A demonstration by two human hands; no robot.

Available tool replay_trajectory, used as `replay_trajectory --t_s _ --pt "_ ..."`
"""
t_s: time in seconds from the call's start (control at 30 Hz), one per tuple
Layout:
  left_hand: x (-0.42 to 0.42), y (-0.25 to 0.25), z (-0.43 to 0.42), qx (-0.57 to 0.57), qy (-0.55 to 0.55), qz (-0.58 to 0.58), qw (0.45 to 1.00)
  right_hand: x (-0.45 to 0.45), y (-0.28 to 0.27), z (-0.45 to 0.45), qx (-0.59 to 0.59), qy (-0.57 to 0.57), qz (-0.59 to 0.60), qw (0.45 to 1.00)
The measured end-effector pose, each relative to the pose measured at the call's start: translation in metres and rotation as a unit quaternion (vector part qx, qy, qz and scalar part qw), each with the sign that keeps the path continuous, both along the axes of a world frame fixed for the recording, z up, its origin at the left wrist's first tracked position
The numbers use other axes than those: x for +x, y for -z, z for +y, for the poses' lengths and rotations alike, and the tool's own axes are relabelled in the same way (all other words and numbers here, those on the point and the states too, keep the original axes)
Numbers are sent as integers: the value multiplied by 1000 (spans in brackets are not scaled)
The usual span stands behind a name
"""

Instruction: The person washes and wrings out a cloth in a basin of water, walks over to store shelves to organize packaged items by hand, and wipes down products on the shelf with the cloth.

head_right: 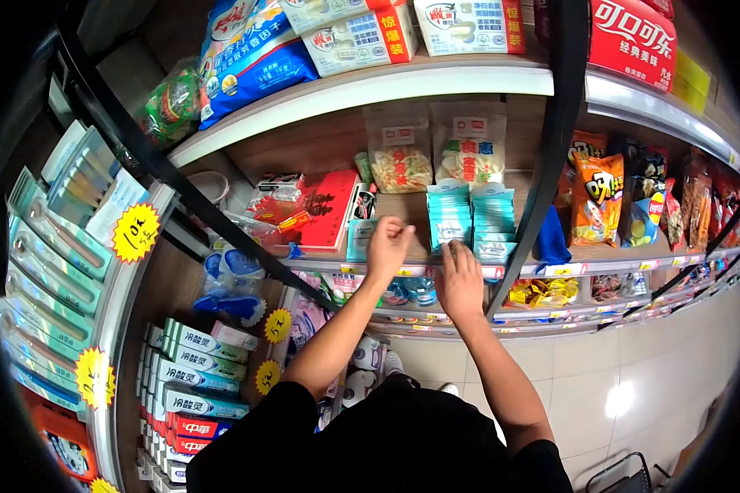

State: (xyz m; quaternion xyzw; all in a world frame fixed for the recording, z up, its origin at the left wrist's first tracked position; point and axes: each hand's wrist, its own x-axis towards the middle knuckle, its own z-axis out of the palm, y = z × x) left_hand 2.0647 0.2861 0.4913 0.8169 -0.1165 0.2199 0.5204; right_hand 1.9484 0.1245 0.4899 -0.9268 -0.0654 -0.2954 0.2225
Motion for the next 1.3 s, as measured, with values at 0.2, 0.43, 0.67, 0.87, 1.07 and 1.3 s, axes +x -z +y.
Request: replay_trajectory --t_s 0.2,0.43,0.67,0.87,1.07,1.3 --pt "17 26 85 204 -204 -18 957 -1 6 0 26 -9 -11 1000" --pt "22 17 83 266 -183 112 940 1 12 3 29 -3 -22 999" --pt "58 42 105 5 -72 167 983 1 12 0 45 -5 -11 999" --pt "25 -16 88 -211 90 258 939 -3 7 -2 55 -27 -28 998" --pt "-7 -60 56 -163 247 186 937 -11 -1 1 69 -26 -49 996" --pt "-9 -45 -10 -79 245 83 963 -14 -5 2 63 -52 -112 990"
